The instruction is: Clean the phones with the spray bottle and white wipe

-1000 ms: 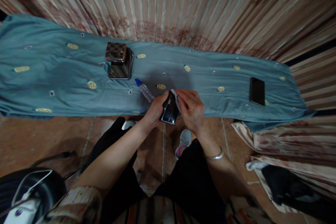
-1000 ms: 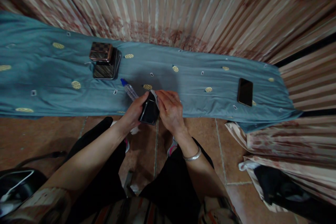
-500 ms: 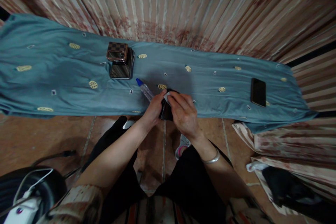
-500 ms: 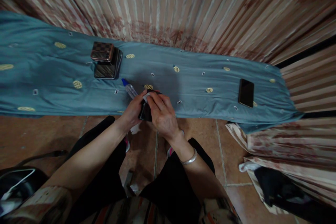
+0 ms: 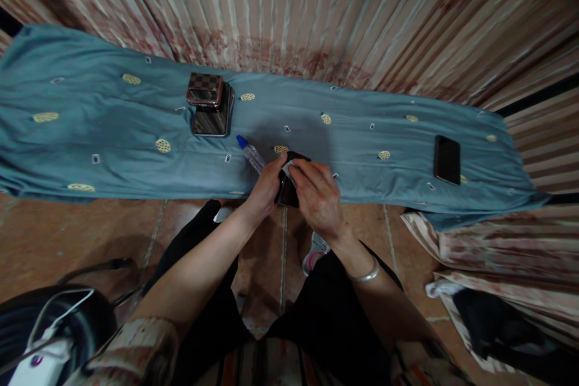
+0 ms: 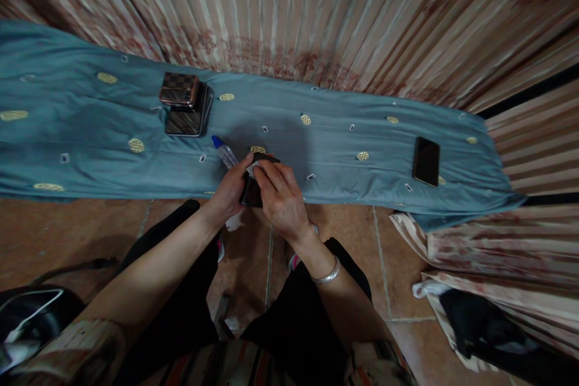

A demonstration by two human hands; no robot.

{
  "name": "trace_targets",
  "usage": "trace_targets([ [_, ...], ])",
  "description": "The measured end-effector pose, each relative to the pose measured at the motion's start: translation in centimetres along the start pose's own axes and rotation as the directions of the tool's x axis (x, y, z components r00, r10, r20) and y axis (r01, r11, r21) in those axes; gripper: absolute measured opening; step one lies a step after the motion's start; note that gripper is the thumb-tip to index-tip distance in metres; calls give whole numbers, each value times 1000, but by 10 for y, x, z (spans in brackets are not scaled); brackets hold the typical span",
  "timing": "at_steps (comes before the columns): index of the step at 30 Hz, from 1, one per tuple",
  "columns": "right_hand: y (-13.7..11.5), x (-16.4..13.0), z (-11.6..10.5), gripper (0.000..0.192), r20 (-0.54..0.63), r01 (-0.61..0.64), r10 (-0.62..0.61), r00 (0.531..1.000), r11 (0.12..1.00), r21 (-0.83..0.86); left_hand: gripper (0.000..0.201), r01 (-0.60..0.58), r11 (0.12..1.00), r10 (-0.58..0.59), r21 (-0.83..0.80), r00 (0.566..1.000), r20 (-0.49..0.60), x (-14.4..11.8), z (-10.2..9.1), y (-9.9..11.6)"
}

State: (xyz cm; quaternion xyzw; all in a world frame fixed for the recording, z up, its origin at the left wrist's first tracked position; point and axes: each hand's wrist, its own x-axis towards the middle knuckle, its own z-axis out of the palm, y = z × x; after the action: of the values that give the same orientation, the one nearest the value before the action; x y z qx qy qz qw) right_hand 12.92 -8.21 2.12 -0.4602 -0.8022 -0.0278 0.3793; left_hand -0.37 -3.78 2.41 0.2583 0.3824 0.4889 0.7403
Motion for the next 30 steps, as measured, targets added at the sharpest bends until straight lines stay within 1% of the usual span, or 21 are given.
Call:
trace_targets([
  [5, 6, -2, -1, 39, 9, -30, 31, 999, 999, -25, 35, 30, 999, -30, -23, 999, -22, 2, -3, 3],
  [12, 15, -4, -2, 37, -34, -20, 19, 999, 999, -40, 40, -2, 999, 2, -44, 1000, 15, 5, -7, 8],
  [16, 11, -4, -1, 37, -41, -29, 27, 999, 998, -47, 40, 13, 999, -13, -47, 1000, -7, 4, -5, 8],
  [20, 6, -3, 1, 38, -37, -5, 5, 999, 1000, -12, 37, 29, 999, -29, -45, 1000, 3, 2, -3, 5],
  [26, 1, 0, 0, 39, 15, -43, 43, 999, 999, 21, 33, -5, 1000, 5, -25, 1000, -17, -1, 1, 0],
  [30, -2, 2, 0, 38, 7, -20, 20, 1000, 1000, -9, 33, -12, 1000, 12, -7, 1000, -2, -2, 2, -2],
])
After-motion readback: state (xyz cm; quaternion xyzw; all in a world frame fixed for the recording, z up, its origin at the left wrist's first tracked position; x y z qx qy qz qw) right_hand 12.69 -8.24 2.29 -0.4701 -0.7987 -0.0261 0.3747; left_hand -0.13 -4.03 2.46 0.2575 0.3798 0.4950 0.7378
